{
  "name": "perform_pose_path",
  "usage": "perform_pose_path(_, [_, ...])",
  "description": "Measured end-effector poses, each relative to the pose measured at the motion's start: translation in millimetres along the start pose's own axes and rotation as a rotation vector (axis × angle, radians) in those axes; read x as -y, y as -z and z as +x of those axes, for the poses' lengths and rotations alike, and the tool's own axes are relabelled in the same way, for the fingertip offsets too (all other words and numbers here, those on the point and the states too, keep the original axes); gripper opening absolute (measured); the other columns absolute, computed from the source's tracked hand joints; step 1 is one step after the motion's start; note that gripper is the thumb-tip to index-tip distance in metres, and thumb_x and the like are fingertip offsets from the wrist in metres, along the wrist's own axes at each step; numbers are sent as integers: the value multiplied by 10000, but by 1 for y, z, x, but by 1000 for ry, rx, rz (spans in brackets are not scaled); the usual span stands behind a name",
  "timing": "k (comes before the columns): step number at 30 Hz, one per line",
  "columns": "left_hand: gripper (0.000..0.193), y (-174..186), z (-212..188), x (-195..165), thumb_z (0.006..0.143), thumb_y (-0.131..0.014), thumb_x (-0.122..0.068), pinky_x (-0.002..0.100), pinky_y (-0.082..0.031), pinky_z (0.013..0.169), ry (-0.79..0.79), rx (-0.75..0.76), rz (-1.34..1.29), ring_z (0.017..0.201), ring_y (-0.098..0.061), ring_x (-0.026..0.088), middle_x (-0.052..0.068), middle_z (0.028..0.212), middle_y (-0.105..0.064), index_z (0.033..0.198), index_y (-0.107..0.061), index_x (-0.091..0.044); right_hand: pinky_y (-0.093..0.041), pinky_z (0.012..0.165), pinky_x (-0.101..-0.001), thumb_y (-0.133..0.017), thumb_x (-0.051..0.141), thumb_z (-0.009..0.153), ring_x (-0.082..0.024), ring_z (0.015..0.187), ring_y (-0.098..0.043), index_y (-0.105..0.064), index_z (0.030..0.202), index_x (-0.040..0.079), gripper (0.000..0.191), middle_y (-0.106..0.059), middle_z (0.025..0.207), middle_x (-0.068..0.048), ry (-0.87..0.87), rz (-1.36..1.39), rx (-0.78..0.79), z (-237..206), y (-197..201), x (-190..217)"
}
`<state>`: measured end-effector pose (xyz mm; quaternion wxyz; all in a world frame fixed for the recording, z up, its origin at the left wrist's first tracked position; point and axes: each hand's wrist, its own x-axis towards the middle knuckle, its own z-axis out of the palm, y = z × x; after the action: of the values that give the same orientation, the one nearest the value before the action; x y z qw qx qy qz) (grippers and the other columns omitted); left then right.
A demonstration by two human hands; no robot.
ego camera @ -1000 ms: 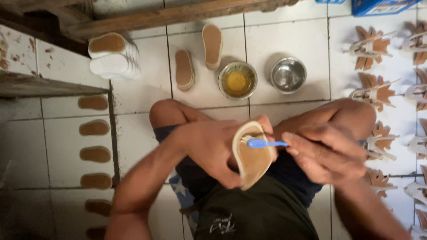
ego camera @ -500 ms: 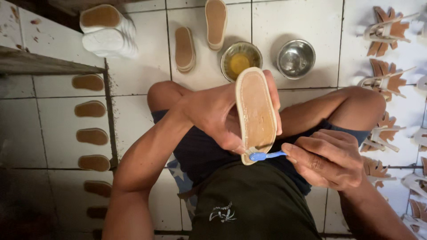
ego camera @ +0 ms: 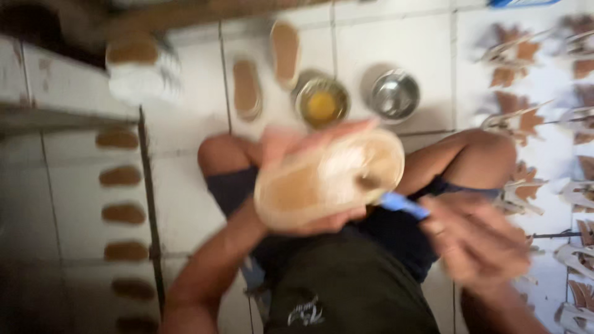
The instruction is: The person sits on the floor holding a stack of sandal insoles and uses a toothbrush-style brush to spread yellow glue from a bowl over the soles one at a time, then places the coated soles aside and continues with the next ones.
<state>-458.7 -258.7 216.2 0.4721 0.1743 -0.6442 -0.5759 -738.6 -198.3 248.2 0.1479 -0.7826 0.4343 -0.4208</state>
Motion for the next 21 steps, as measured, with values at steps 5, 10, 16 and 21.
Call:
perform_pose_path(5, [650, -35, -56, 21, 996, -624, -189, 404, -473, 1150, 63, -155, -231, 1351, -542, 330, 251, 1509, -495, 1558, -343, -23, -531, 647, -264, -724, -97, 902, -197, 773, -676, -688, 1136, -86, 237, -687, 931, -156, -80, 62, -80, 8, -8, 19])
perform_pose_path(10, [670, -29, -88, 35, 1047, -507, -268, 453, -408, 1212, 240, -192, -807, 1434, -473, 396, 306, 1594, -405, 1631, -296, -13, -512, 604, -317, -767, -83, 819, -214, 708, -668, -718, 1070, -59, 257, -676, 861, -146, 30, -117, -120, 19, -3, 18])
perform_pose_path(16, [712, -46, -68, 31, 999, -400, -225, 434, -373, 1233, 230, -16, -1485, 1460, -449, 355, 257, 1652, -388, 1684, -259, -95, -546, 537, -347, -782, -87, 808, -292, 706, -686, -622, 948, -78, 212, -730, 986, -221, 435, -401, -59, 20, -3, 14])
perform_pose_path(21, [687, -50, -66, 29, 989, -427, -242, 482, -362, 1251, 235, -154, -1363, 1484, -440, 362, 253, 1645, -373, 1637, -263, -83, -592, 609, -358, -753, -41, 808, -235, 738, -694, -687, 1035, -100, 244, -701, 973, -185, 365, -12, -25, 26, -10, 17])
